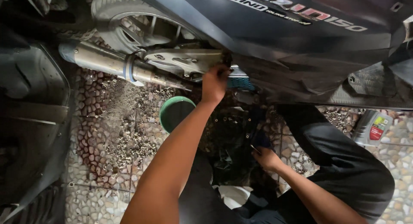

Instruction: The person sits on the floor and uses a wrench to tighten a bolt on the lower engine area of a motorcycle. A green bowl is placed underneath to catch drips, and a bottle of oil is visible nearby.

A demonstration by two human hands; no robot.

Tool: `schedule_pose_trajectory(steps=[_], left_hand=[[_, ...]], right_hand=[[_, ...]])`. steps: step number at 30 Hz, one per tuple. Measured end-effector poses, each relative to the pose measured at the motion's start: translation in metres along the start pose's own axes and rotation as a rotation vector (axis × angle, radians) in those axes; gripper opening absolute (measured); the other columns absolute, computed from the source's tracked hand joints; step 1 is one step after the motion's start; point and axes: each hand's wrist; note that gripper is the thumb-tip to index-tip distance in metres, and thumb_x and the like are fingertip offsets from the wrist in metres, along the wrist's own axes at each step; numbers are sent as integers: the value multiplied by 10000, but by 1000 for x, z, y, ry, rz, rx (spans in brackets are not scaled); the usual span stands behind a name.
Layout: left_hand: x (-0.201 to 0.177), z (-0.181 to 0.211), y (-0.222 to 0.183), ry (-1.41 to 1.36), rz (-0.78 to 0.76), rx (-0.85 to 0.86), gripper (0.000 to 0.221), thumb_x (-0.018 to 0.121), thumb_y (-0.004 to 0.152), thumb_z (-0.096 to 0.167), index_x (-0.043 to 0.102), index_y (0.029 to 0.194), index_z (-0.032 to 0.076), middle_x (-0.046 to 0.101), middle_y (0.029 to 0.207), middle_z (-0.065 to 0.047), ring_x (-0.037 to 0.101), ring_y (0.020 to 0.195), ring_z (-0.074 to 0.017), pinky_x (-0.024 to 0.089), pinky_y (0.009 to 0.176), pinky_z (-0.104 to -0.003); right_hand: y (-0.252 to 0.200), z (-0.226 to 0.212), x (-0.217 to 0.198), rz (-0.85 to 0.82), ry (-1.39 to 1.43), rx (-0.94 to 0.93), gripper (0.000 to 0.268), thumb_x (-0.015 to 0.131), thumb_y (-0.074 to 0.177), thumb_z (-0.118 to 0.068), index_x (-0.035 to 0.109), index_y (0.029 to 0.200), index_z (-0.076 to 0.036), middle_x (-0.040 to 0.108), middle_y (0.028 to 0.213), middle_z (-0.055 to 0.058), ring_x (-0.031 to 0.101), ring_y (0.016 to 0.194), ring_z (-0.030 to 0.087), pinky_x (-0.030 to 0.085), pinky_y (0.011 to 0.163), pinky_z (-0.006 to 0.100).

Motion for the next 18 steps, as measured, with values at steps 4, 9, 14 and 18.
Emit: schedule_pose_trajectory(steps=[4, 9, 14, 18], left_hand=[[-8, 6, -1, 23, -26, 69, 136, 650, 908, 58, 707, 1028, 33, 711, 972, -236, 678, 952, -454, 541, 792, -462], [-9, 6, 4, 48, 36, 129, 123, 655, 919, 48, 719, 1024, 44, 727, 989, -229, 689, 962, -442, 548, 828, -470], [-8, 5, 4, 23, 22, 88, 116, 685, 893, 52, 715, 1004, 37, 731, 971, -221, 699, 939, -430, 559, 798, -446], [-3, 4, 2, 8, -29, 31, 122, 731, 890, 78, 720, 1001, 31, 731, 954, -216, 719, 914, -398, 564, 783, -434]], right_hand=[[1, 3, 4, -10, 4, 12, 411, 629, 928, -448, 717, 1170, -128, 755, 1030, 194, 724, 1017, 378, 562, 869, 467], [2, 1, 3, 0, 30, -36, 405, 624, 928, -439, 719, 1146, -111, 761, 1003, 192, 733, 983, 373, 562, 857, 465], [-1, 0, 2, -6, -17, -15, 399, 631, 934, -442, 722, 1129, -107, 761, 969, 203, 736, 951, 376, 567, 838, 468], [-3, -7, -3, -17, -11, 20, 400, 622, 933, -440, 713, 1152, -117, 764, 931, 205, 760, 897, 359, 581, 812, 460]])
Point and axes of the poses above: each hand's wrist, its own y-axis towards the middle knuckle, its own x-axis out of the palm, z = x × y
